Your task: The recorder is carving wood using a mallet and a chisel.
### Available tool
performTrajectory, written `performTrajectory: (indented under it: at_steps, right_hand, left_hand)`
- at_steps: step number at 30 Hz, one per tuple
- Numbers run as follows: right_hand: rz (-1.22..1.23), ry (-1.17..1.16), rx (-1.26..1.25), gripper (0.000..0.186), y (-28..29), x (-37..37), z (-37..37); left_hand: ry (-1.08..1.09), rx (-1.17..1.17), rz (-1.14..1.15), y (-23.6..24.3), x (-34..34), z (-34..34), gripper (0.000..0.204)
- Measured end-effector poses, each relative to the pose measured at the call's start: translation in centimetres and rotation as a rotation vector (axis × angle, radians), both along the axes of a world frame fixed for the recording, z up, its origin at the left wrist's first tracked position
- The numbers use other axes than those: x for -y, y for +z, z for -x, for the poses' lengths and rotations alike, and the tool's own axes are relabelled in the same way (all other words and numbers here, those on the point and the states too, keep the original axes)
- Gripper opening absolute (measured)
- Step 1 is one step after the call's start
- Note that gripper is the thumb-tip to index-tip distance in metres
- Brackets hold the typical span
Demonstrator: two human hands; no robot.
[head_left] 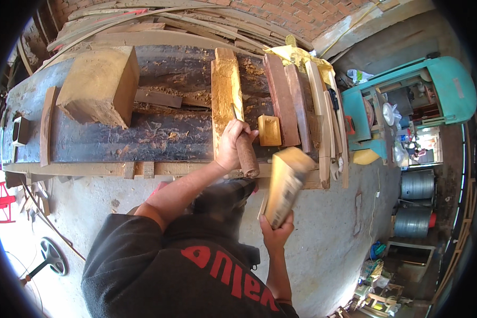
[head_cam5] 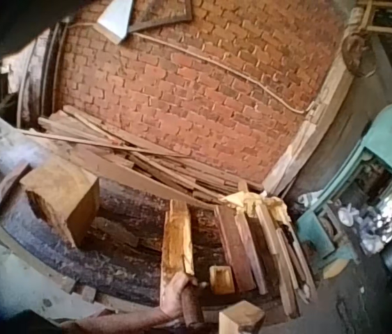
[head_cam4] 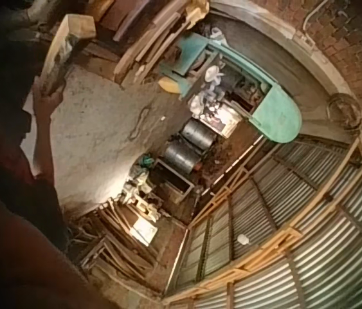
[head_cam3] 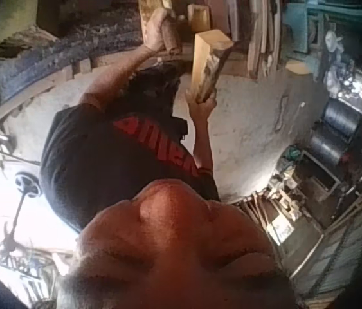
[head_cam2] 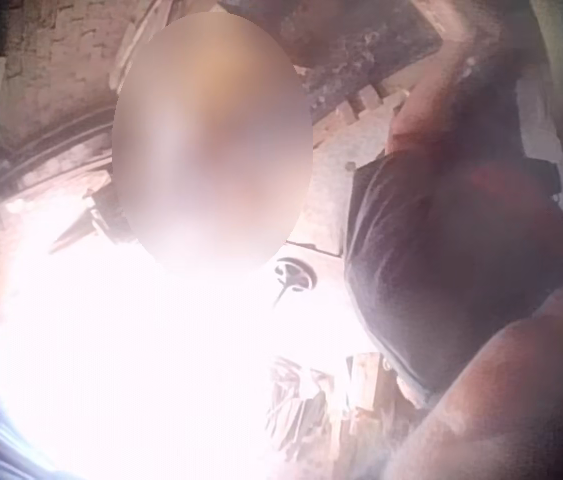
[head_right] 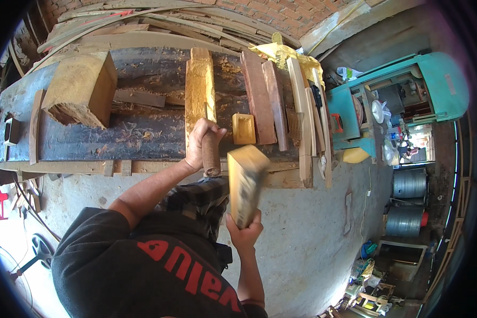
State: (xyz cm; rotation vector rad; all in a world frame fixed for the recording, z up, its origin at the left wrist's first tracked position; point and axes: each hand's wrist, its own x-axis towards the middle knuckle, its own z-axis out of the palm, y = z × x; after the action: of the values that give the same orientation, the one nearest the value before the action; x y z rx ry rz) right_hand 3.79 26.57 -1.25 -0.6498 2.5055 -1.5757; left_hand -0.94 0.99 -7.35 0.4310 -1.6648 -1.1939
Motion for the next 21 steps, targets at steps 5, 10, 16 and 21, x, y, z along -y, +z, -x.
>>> performTrajectory:
  at_steps: [5,10,16,21]
  right_hand:
    - [-0.060,0.217,-0.308,0.062,-0.7,-3.7,-0.6]
    - [0.121,0.007,0.001,0.059,2.0,-0.6,-1.2]
    - [-0.094,0.353,-0.312,0.030,5.1,0.2,-0.1]
    - [0.017,0.030,-0.045,0.032,1.8,2.4,1.3]
  left_hand:
    - [0.018,-0.044,-0.037,0.1,-0.5,0.1,0.028]
    - [0.031,-0.034,-0.020,1.1,-0.6,0.2,0.029]
    - [-0.014,-0.050,-0.130,3.0,0.1,1.6,0.025]
    - [0.084,0.013,0.030,2.5,-0.4,2.9,0.025]
